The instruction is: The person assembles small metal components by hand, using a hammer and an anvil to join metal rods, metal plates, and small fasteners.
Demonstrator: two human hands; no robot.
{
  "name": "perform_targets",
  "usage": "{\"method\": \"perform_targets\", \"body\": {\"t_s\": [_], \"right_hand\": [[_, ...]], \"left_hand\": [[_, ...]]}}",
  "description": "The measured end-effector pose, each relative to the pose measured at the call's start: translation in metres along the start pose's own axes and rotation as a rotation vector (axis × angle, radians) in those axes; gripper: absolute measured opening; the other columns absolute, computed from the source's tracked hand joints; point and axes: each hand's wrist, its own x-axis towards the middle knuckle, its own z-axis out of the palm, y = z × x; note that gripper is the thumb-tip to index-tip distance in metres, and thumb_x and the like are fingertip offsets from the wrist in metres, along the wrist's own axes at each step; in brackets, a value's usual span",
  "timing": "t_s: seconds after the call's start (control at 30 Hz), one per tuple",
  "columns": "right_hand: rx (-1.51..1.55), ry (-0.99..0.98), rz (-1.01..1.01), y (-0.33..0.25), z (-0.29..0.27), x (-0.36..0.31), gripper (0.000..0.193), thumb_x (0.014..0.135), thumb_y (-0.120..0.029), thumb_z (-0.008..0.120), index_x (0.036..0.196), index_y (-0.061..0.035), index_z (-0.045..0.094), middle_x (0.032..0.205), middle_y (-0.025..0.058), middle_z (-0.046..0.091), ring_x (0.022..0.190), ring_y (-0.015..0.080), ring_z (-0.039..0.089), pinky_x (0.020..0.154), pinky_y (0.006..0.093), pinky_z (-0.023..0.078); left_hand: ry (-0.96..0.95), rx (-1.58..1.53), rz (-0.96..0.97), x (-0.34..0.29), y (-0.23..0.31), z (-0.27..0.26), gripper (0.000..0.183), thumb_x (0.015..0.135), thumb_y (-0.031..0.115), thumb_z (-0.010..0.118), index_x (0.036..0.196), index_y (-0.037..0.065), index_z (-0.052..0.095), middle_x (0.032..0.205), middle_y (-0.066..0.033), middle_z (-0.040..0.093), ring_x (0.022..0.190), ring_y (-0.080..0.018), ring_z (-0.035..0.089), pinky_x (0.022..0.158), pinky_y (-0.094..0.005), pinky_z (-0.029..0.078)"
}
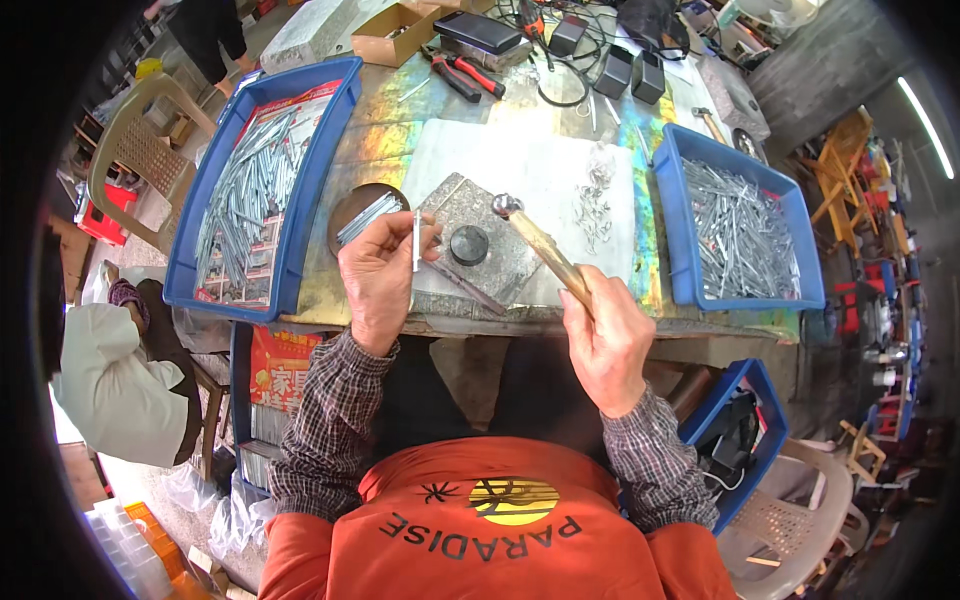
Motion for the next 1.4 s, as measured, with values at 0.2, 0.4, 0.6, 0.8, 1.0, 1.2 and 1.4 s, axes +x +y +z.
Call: {"method": "perform_targets", "body": {"t_s": [0.2, 0.4, 0.6, 0.8, 1.0, 1.2, 1.4], "right_hand": [[-0.138, 0.043, -0.022, 0.015, 0.032, -0.003, 0.036, 0.075, 0.001, 0.068, 0.109, -0.0019, 0.059, 0.075, 0.0125, 0.052, 0.064, 0.0302, 0.054, 0.057, 0.0404, 0.044], [-0.278, 0.051, -0.087, 0.018, 0.055, -0.008, 0.045, 0.072, 0.001, 0.067, 0.115, -0.0037, 0.056, 0.083, 0.0128, 0.052, 0.075, 0.0313, 0.054, 0.063, 0.0402, 0.045], [-0.218, 0.005, -0.035, 0.019, 0.053, -0.01, 0.048, 0.071, 0.002, 0.068, 0.118, -0.004, 0.056, 0.091, 0.0148, 0.052, 0.078, 0.0311, 0.055, 0.065, 0.0391, 0.047], [-0.224, -0.021, -0.143, -0.008, 0.039, 0.002, 0.053, 0.066, 0.0, 0.072, 0.116, -0.0039, 0.058, 0.095, 0.0144, 0.054, 0.081, 0.0297, 0.056, 0.067, 0.0381, 0.047], [0.107, -0.124, -0.34, -0.042, 0.047, 0.008, 0.044, 0.063, -0.003, 0.075, 0.106, -0.002, 0.064, 0.095, 0.0115, 0.057, 0.079, 0.0255, 0.059, 0.063, 0.0337, 0.049], [0.221, -0.041, -0.407, -0.041, 0.056, 0.008, 0.035, 0.066, 0.001, 0.075, 0.099, 0.0019, 0.063, 0.09, 0.0125, 0.061, 0.07, 0.0264, 0.06, 0.057, 0.0326, 0.05], [0.389, -0.121, -0.173, -0.047, 0.054, 0.011, 0.013, 0.078, -0.002, 0.069, 0.09, 0.0015, 0.065, 0.079, 0.0122, 0.061, 0.067, 0.0249, 0.061, 0.057, 0.0309, 0.048]], "left_hand": [[-0.007, 0.097, -0.092, -0.008, 0.004, -0.017, 0.012, 0.088, 0.001, 0.062, 0.098, -0.006, 0.062, 0.086, -0.0099, 0.067, 0.073, -0.0111, 0.062, 0.065, -0.0223, 0.052], [0.009, 0.054, -0.108, -0.016, -0.002, -0.03, 0.013, 0.088, 0.0, 0.062, 0.099, -0.005, 0.062, 0.085, -0.0088, 0.066, 0.074, -0.0105, 0.062, 0.064, -0.0224, 0.052], [-0.019, 0.103, -0.1, -0.02, -0.002, -0.031, 0.015, 0.088, 0.0, 0.062, 0.102, -0.005, 0.062, 0.084, -0.0072, 0.065, 0.073, -0.0096, 0.061, 0.064, -0.0216, 0.052], [-0.088, 0.056, -0.137, -0.029, 0.002, -0.022, 0.017, 0.087, -0.004, 0.06, 0.104, -0.004, 0.061, 0.087, -0.0058, 0.064, 0.074, -0.0078, 0.059, 0.066, -0.0207, 0.051], [-0.175, 0.163, -0.06, -0.049, 0.002, -0.01, 0.024, 0.087, -0.012, 0.052, 0.11, -0.006, 0.058, 0.095, -0.0058, 0.064, 0.082, -0.0068, 0.059, 0.072, -0.0201, 0.049], [-0.245, 0.316, 0.002, -0.056, 0.006, -0.01, 0.026, 0.086, -0.01, 0.055, 0.112, -0.006, 0.057, 0.091, -0.0071, 0.066, 0.084, -0.0086, 0.063, 0.071, -0.0212, 0.05], [-0.285, 0.53, 0.189, -0.052, 0.019, -0.017, 0.028, 0.075, -0.007, 0.065, 0.102, 0.001, 0.061, 0.086, -0.0154, 0.063, 0.077, -0.0286, 0.064, 0.066, -0.0345, 0.05]]}}
